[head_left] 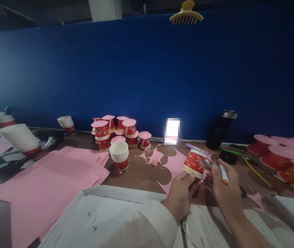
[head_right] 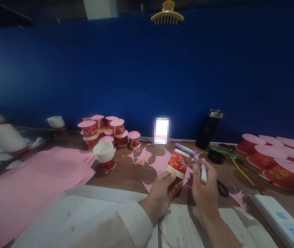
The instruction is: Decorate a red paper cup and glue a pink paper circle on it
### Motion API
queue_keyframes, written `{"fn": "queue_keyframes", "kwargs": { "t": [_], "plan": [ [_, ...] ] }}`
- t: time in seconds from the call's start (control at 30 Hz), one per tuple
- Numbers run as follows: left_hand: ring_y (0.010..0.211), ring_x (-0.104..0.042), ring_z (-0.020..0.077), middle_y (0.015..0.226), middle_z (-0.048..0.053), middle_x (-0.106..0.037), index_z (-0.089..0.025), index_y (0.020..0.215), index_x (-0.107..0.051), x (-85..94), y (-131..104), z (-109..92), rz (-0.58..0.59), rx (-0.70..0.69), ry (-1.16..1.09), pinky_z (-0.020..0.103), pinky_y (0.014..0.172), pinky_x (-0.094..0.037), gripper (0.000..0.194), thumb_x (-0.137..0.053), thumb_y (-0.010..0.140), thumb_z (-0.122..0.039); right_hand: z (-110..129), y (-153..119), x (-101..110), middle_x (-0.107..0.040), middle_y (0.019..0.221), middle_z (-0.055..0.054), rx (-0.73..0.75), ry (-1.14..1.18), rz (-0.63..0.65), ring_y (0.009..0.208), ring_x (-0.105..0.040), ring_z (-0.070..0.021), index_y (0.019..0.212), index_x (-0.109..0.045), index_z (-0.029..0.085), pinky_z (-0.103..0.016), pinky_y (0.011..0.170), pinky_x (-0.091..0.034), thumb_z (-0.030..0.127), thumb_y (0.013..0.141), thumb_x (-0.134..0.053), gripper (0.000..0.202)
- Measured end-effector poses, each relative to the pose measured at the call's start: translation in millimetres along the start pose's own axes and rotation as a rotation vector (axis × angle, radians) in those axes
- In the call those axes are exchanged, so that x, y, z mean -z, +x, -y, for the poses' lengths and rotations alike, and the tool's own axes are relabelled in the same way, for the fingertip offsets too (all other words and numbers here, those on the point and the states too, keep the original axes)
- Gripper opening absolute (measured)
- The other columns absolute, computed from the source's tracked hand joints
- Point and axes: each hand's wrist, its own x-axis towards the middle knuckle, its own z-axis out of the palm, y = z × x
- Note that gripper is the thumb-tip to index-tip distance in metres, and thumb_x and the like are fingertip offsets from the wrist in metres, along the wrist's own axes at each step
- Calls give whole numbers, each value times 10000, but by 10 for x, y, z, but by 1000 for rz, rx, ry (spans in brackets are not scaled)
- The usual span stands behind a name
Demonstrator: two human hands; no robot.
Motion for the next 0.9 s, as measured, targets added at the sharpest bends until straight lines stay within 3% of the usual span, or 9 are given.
{"fn": "queue_keyframes", "kwargs": {
  "t": [0.1, 0.23, 0.33, 0.5, 0.6, 0.7, 0.8, 0.9],
  "plan": [
    [726, -607, 108, 791, 13, -647, -161, 785, -690, 6, 13, -20, -98, 45, 35, 244, 797, -504, 444, -949, 520, -406, 104, -73, 30, -672, 1306, -95, 305, -144, 3, 1134, -665, -272, 1400, -580, 270, -469, 1056, -490, 481, 949, -599, 498],
    [737, -569, 114, 776, 13, -610, -153, 755, -669, 66, 93, 57, -94, -33, 169, 253, 785, -475, 410, -904, 569, -433, 223, -186, 38, -692, 1294, -76, 510, -152, 71, 1165, -654, -289, 1294, -682, 289, -494, 1096, -460, 389, 928, -648, 381],
    [728, -556, 150, 720, 21, -593, -159, 700, -654, 154, 185, 140, -69, -109, 341, 281, 737, -468, 360, -850, 636, -455, 236, -224, 36, -696, 1295, -65, 567, -160, 124, 1190, -642, -286, 1280, -688, 305, -502, 1099, -459, 338, 937, -638, 348],
    [694, -516, 155, 677, 11, -576, -172, 701, -671, 209, 200, 152, -124, -182, 629, 276, 676, -435, 295, -726, 773, -453, 135, -113, 32, -688, 1289, -90, 380, -95, 14, 1102, -683, -258, 1281, -660, 270, -482, 1060, -505, 419, 938, -643, 374],
    [691, -492, 151, 661, 2, -566, -168, 708, -686, 159, 118, 126, -99, -214, 704, 270, 660, -411, 313, -684, 811, -464, 37, 34, -7, -651, 1365, -85, 78, 72, -5, 1163, -673, -256, 1275, -622, 279, -438, 1019, -543, 523, 879, -696, 471],
    [689, -475, 146, 668, 1, -575, -152, 719, -705, 114, 46, 141, 20, -227, 703, 269, 651, -391, 312, -685, 809, -450, -42, 140, -63, -732, 1186, -45, -240, 326, 77, 979, -739, -238, 1347, -539, 297, -398, 848, -621, 588, 795, -757, 662],
    [664, -449, 131, 654, -4, -566, -138, 695, -702, 88, -2, 171, 87, -214, 690, 268, 634, -362, 302, -702, 798, -422, -48, 154, -91, -768, 1024, -22, -282, 388, 103, 906, -747, -240, 1338, -565, 294, -360, 759, -631, 598, 799, -745, 645],
    [714, -525, 143, 742, 22, -642, -128, 788, -746, 28, -59, 153, 156, -137, 573, 277, 704, -410, 281, -800, 729, -397, -1, 115, -72, -776, 985, -18, -276, 349, 91, 850, -747, -234, 1336, -595, 294, -336, 717, -627, 607, 799, -741, 639]
  ]
}}
